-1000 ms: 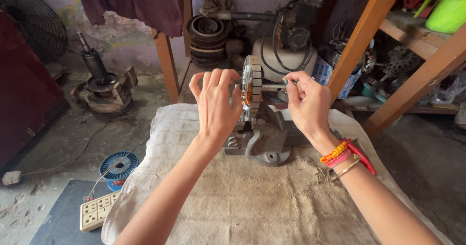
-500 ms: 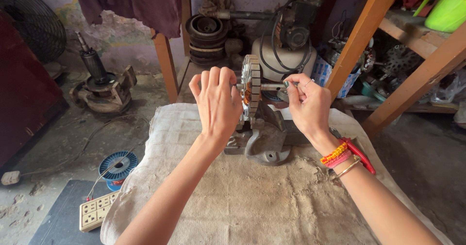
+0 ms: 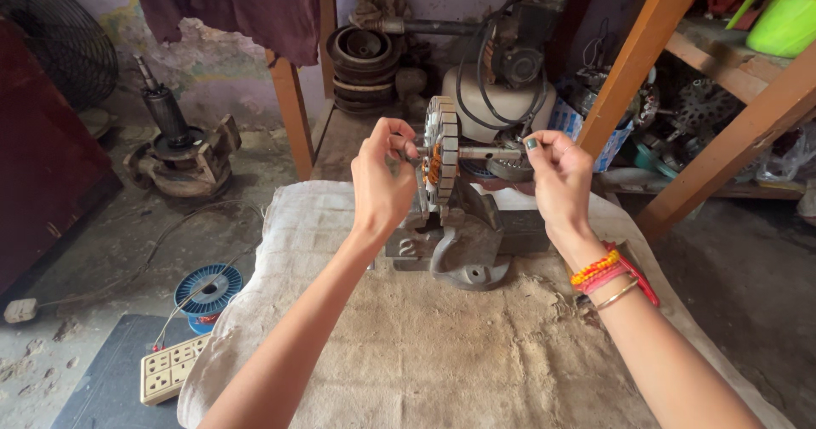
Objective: The person winds copper wire around the slots of a motor stator held in a bench vise. They use a screwdriver to guide and pack the wire into the slots, then continue winding by hand, repeating the process across multiple slots.
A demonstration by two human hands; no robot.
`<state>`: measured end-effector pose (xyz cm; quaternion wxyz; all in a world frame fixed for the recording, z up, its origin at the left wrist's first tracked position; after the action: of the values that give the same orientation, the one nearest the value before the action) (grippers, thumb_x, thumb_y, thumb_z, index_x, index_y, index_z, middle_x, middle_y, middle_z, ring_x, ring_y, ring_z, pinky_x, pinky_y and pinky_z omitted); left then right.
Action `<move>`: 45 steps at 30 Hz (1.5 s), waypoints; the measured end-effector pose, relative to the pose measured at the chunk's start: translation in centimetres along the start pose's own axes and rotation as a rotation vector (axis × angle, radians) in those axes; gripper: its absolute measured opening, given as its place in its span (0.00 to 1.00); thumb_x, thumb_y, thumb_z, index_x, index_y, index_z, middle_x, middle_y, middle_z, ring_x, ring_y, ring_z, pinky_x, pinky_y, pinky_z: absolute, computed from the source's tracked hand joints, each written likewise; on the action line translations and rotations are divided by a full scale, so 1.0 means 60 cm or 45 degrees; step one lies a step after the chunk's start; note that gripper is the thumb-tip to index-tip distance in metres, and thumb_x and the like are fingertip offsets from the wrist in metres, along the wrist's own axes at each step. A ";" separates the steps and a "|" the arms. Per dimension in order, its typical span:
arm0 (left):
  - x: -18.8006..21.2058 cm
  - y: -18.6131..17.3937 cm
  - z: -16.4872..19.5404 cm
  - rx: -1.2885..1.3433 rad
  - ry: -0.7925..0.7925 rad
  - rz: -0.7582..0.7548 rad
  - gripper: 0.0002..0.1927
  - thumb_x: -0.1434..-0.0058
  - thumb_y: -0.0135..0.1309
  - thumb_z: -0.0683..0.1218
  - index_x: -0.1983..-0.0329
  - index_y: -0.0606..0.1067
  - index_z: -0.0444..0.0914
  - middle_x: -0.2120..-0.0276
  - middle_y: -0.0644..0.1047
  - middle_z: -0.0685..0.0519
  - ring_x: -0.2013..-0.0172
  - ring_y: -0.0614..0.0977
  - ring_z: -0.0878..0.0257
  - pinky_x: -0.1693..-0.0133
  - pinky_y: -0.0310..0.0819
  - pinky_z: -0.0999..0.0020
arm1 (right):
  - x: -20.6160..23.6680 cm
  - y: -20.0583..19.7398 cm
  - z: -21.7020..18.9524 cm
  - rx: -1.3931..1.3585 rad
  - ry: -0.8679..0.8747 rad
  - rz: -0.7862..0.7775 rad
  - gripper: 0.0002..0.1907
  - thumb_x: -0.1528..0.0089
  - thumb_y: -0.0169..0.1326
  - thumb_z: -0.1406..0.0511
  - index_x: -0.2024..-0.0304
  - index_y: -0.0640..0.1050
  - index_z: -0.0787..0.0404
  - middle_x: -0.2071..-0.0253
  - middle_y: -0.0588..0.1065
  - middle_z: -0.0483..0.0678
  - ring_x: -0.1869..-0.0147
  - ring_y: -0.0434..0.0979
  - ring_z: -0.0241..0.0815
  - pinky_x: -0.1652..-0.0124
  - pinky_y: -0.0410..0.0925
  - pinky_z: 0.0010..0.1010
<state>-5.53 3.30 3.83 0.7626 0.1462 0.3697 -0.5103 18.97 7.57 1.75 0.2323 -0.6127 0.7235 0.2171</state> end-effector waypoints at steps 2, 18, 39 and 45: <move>-0.001 0.002 -0.008 0.109 -0.122 -0.040 0.18 0.52 0.45 0.29 0.60 0.71 0.37 0.71 0.79 0.55 0.64 0.75 0.63 0.55 0.72 0.69 | 0.001 -0.001 -0.002 -0.420 0.124 -0.123 0.03 0.27 0.53 0.68 0.54 0.76 0.62 0.65 0.70 0.37 0.66 0.64 0.26 0.68 0.59 0.19; -0.001 -0.003 -0.008 0.255 -0.332 -0.184 0.11 0.46 0.53 0.36 0.59 0.73 0.39 0.70 0.82 0.58 0.64 0.76 0.69 0.40 0.64 0.62 | 0.016 0.014 0.000 -1.050 0.384 -0.337 0.05 0.27 0.43 0.66 0.58 0.70 0.58 0.72 0.65 0.42 0.63 0.65 0.38 0.56 0.62 0.32; -0.004 0.009 -0.015 0.691 -0.445 -0.194 0.11 0.43 0.54 0.33 0.58 0.71 0.37 0.67 0.81 0.55 0.68 0.77 0.74 0.68 0.68 0.78 | 0.037 -0.007 0.012 -0.795 0.370 -0.304 0.04 0.29 0.45 0.66 0.57 0.69 0.60 0.73 0.65 0.42 0.64 0.65 0.37 0.58 0.61 0.31; -0.006 0.010 -0.015 0.775 -0.442 -0.172 0.12 0.43 0.55 0.32 0.59 0.71 0.37 0.67 0.82 0.54 0.69 0.77 0.74 0.68 0.68 0.78 | 0.034 -0.010 0.010 -0.726 0.320 -0.344 0.03 0.29 0.45 0.67 0.56 0.70 0.60 0.71 0.68 0.44 0.62 0.68 0.38 0.56 0.63 0.31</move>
<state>-5.45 4.34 3.39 0.7000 0.2531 0.0746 -0.6636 19.30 6.21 0.04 -0.0127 -0.7654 0.5688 0.3009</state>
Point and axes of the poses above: each hand's wrist, its own x-axis away from the middle knuckle, its own y-axis out of the palm, z = x × y, the point moved 1 cm from there along -x, towards the middle knuckle
